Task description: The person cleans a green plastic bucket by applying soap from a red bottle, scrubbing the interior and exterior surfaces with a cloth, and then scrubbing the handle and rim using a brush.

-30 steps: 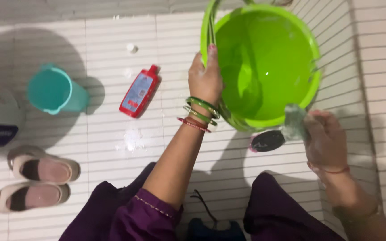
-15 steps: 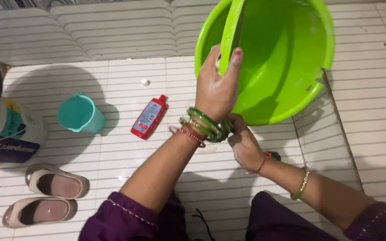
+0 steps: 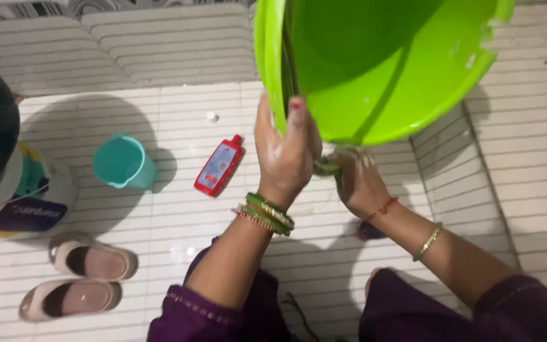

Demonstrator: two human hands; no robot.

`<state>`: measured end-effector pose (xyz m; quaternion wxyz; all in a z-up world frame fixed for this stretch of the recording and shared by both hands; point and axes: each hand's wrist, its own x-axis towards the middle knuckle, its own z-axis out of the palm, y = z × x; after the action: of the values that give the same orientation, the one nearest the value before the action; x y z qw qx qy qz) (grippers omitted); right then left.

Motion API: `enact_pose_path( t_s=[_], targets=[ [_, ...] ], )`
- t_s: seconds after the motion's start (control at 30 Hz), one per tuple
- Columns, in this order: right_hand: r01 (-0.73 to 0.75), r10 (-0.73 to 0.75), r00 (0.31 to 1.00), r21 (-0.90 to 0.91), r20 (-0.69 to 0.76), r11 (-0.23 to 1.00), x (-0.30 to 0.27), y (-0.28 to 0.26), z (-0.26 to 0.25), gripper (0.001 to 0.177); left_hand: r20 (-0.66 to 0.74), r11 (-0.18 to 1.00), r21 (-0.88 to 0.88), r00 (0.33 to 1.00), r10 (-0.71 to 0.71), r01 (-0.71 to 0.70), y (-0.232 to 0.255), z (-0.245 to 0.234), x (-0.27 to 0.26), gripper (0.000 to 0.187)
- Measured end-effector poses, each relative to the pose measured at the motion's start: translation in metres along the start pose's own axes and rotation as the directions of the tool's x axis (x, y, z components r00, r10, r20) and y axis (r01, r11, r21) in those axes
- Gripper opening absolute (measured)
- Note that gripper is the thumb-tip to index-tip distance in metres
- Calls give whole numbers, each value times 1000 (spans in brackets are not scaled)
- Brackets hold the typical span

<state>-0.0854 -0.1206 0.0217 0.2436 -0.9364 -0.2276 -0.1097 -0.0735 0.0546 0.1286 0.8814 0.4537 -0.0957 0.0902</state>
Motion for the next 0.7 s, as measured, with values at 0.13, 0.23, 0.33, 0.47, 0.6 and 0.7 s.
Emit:
enact_pose_path(
  t_s=[0.13, 0.23, 0.33, 0.47, 0.6, 0.7],
  targets=[
    [127, 85, 953, 637, -292, 761, -3, -63, 30, 50, 177, 841, 408, 934, 310, -356, -14, -4, 8, 29],
    [168, 12, 948, 531, -318, 831, -7, -49, 39, 45, 203, 858, 392, 941, 271, -331, -8, -1, 4, 31],
    [246, -180, 950, 254, -257, 935, 7, 14, 45, 39, 84, 977, 191, 993, 83, -98, 1, 0, -6, 35],
    [226, -156, 942, 218, -298, 949, 0, -5, 39, 39, 82, 996, 25, 993, 83, -86, 1, -13, 12, 34],
    [200, -3, 939, 541, -343, 817, 4, -75, 39, 45, 101, 988, 118, 991, 88, -100, -1, -22, 8, 33],
    [61, -42, 997, 370, -59, 927, 30, -28, 20, 32, 99, 980, 174, 991, 85, -102, 5, -25, 4, 32]
  ],
)
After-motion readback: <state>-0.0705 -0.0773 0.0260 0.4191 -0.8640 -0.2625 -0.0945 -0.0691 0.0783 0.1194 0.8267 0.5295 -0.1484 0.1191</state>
